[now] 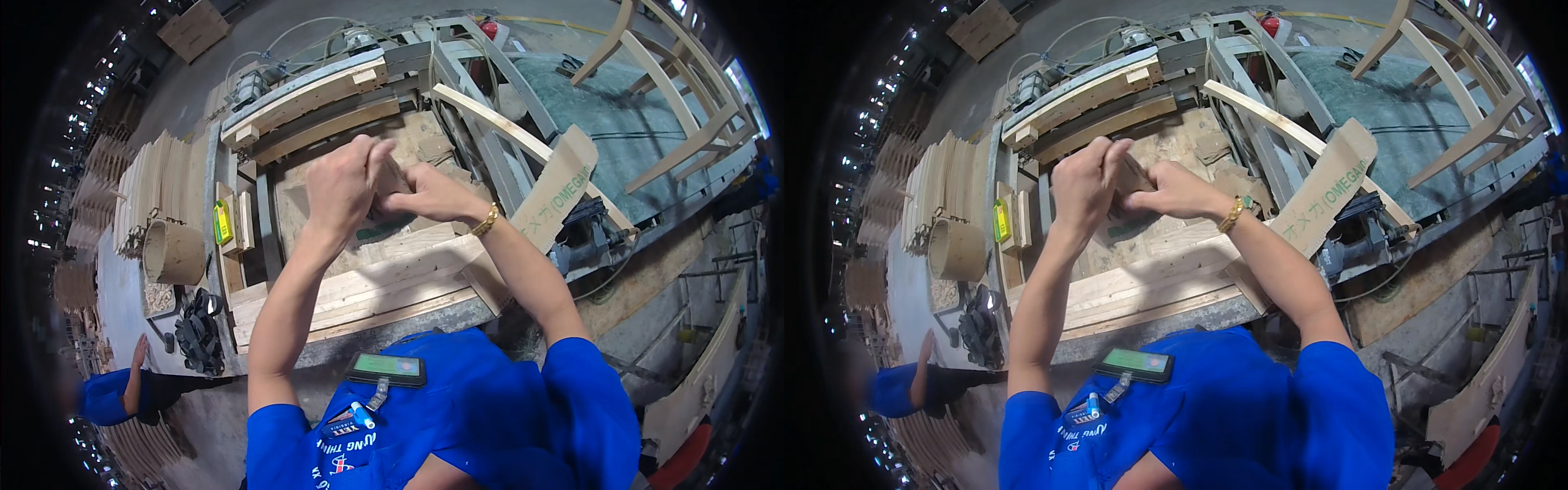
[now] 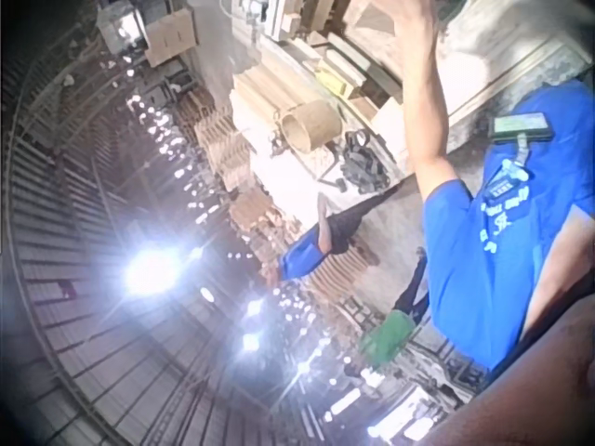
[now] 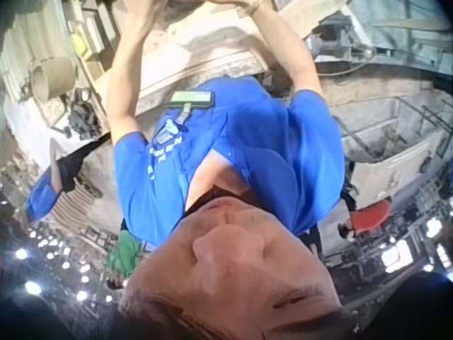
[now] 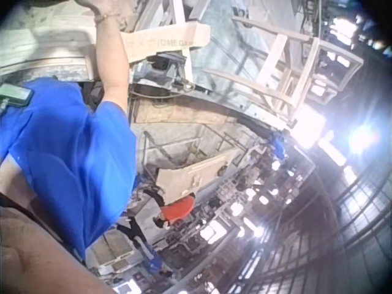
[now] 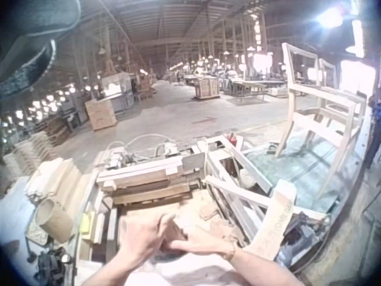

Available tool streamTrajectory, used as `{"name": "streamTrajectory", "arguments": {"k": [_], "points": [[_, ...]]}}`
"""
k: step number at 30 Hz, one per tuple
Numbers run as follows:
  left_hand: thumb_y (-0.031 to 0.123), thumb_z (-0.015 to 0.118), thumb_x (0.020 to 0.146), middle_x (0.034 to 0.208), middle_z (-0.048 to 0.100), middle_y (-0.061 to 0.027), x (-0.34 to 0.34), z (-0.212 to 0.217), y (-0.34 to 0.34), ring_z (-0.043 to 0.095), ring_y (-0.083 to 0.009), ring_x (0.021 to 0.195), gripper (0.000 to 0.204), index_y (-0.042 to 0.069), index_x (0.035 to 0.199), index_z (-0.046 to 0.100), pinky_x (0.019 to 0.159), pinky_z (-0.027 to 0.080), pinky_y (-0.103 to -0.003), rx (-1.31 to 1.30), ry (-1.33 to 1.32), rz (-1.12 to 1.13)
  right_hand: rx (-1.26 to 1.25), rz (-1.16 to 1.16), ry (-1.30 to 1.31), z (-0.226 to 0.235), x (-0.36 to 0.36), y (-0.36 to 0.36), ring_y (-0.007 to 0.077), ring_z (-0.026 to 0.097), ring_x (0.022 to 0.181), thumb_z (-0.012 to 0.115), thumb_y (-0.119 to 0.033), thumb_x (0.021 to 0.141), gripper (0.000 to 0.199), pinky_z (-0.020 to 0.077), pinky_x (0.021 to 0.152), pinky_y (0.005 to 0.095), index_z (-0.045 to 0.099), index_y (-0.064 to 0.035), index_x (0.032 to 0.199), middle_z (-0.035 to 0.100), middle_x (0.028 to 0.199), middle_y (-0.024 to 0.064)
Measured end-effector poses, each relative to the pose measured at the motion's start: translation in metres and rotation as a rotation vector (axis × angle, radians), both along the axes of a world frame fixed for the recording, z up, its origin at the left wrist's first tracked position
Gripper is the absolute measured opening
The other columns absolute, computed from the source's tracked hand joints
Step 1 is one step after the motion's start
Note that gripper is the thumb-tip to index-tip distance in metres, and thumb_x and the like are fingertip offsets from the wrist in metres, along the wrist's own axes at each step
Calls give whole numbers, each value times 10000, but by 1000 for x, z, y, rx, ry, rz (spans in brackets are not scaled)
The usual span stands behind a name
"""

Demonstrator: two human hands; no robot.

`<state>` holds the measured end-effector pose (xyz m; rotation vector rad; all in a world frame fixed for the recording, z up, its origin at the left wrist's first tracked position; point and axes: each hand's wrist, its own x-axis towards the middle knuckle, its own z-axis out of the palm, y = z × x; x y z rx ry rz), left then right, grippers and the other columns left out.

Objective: The person repeatedly tears pieces of cardboard by hand into smaller strips and fragments. They hold the cardboard with both hands and rip it apart over a workbench, occasionally dropping the pieces onto the surface.

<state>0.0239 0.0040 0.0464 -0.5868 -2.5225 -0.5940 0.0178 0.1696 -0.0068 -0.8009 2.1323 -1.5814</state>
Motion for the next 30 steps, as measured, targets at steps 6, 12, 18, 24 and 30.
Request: {"name": "streamTrajectory", "arguments": {"k": [6, 12, 18, 24, 30], "points": [[227, 586, 865, 669, 597, -89, -24, -17, -60, 536, -107, 637, 226, 8, 861, 641, 612, 440, -272, 215, -598, -244, -292, -188, -218, -27, -1, 44, 71, 538, 664, 649, -257, 831, 276, 427, 581, 212, 655, 17, 864, 607, 722, 2], [292, 599, 841, 631, 567, -151, -11, -5, -50, 540, -338, 584, 289, 37, 706, 608, 536, 420, -396, -95, -353, -408, -295, -239, -27, 10, -21, 54, 138, 619, 781, 690, -338, 779, 527, 506, 726, 265, 565, 10, 1155, 668, 885, 124], [312, 596, 841, 648, 574, -165, -7, 8, -35, 553, -352, 608, 296, 46, 712, 611, 540, 422, -412, -273, -275, -500, 572, 462, 142, 37, -33, 9, 165, 555, 568, 647, -444, 791, 479, 449, 545, 335, 619, 32, 835, 594, 621, 98], [237, 573, 872, 790, 677, -88, -43, -36, -93, 598, -151, 685, 233, 35, 900, 686, 646, 473, -309, 199, -608, -89, 683, 215, 873, 41, 29, -20, 315, 586, 530, 574, -178, 757, 180, 459, 509, 386, 606, -38, 647, 577, 575, 154], [344, 499, 899, 638, 597, -47, -36, -19, -205, 535, -95, 582, 406, 28, 685, 638, 541, 407, -261, 623, -538, 28, -31, -262, 92, 41, 41, 45, 152, 620, 590, 559, -233, 860, 273, 484, 559, 284, 664, 19, 845, 652, 670, 116]]}}
